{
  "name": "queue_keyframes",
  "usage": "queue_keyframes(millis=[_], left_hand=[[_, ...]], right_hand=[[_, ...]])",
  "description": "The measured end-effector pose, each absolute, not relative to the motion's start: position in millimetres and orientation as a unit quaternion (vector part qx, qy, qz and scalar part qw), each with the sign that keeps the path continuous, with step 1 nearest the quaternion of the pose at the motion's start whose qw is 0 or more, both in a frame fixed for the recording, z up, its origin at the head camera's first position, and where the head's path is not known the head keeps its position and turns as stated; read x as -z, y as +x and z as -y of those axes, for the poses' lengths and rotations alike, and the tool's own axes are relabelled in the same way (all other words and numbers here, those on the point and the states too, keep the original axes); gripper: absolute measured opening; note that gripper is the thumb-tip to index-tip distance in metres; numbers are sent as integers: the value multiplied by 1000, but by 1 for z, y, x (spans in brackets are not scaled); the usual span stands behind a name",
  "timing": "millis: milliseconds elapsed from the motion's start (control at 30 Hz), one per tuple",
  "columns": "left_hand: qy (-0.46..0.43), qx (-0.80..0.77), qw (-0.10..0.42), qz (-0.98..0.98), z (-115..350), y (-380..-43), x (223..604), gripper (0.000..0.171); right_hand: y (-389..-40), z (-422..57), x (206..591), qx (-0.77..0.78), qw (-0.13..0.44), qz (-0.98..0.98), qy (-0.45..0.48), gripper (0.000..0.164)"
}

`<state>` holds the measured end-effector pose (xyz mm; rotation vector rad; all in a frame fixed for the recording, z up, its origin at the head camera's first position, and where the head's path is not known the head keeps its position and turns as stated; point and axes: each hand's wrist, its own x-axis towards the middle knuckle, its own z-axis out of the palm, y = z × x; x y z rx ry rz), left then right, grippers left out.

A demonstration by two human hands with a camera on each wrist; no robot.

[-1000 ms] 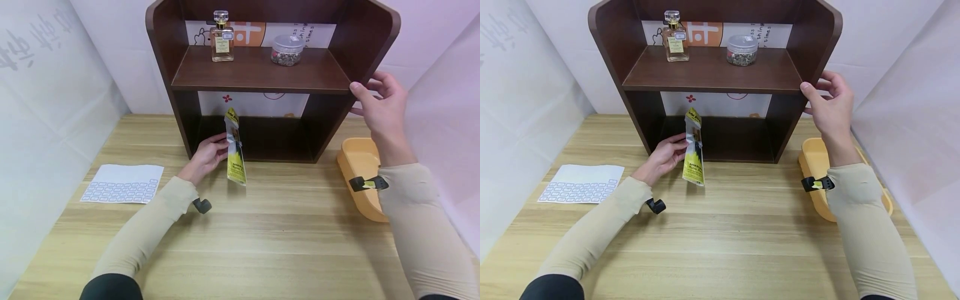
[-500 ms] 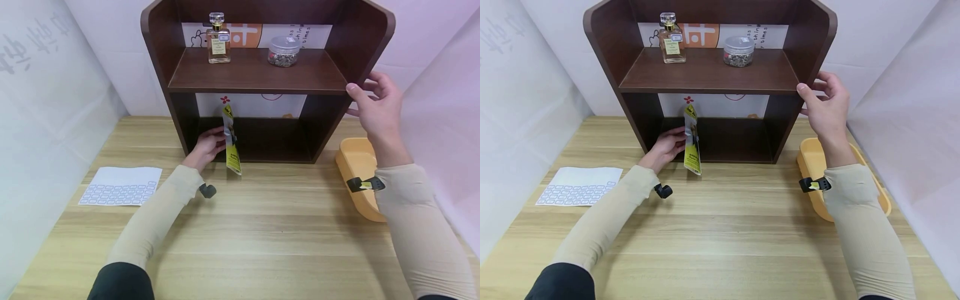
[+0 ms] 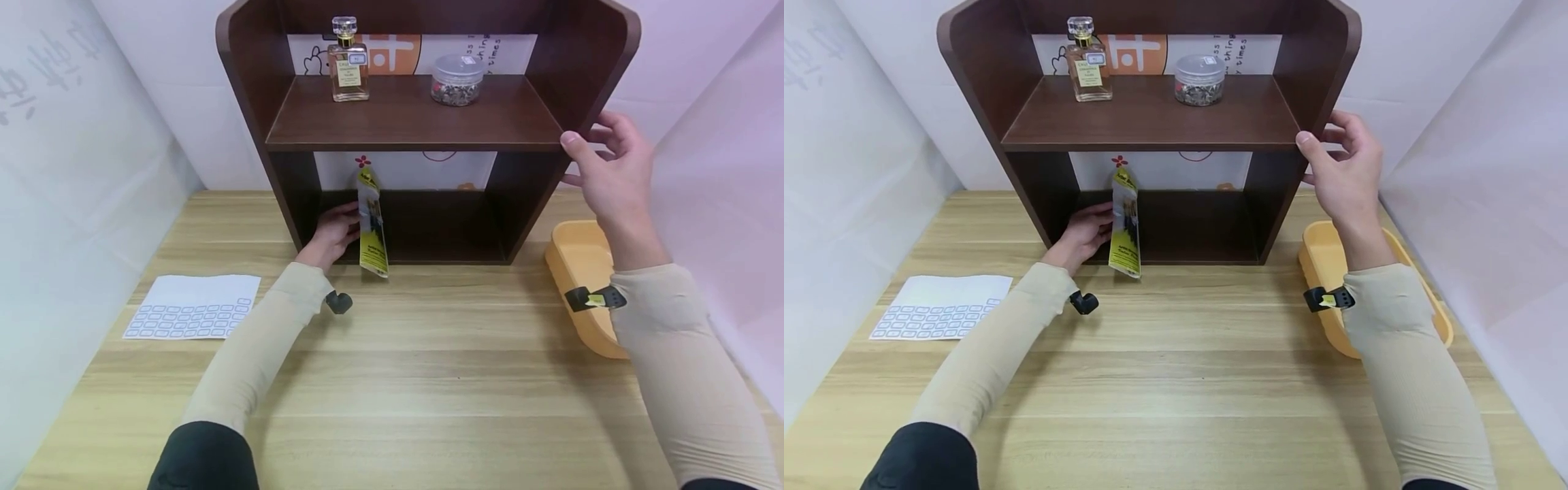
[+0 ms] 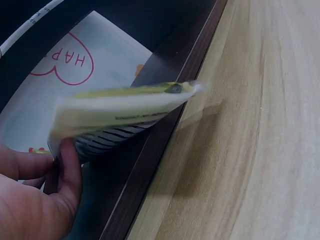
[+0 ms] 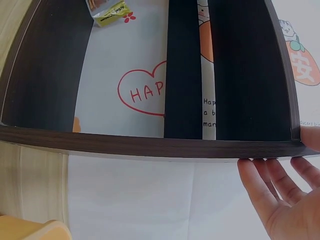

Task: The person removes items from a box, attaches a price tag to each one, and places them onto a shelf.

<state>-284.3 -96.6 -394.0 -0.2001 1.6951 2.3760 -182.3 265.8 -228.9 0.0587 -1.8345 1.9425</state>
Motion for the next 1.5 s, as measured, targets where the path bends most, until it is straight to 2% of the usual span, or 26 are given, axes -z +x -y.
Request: queue_keyframes(millis=[167,567,967,1500], left_hand=[[-84,-812,104,-568,103,-280,390,43],[-69,-838,143,-522,118,-262,381,52],[-52,-831,152,-533,126,-249,380,53],[-10,-808,149,-570,136,-211,380,56]], right_hand=[[-183,-265,228,-704,242,667,28,38],[-182,-264,227,-702,243,669,26,37],[-183,-265,229,-705,238,668,30,38],[-183,-271,230,-722,217,656,36,41]])
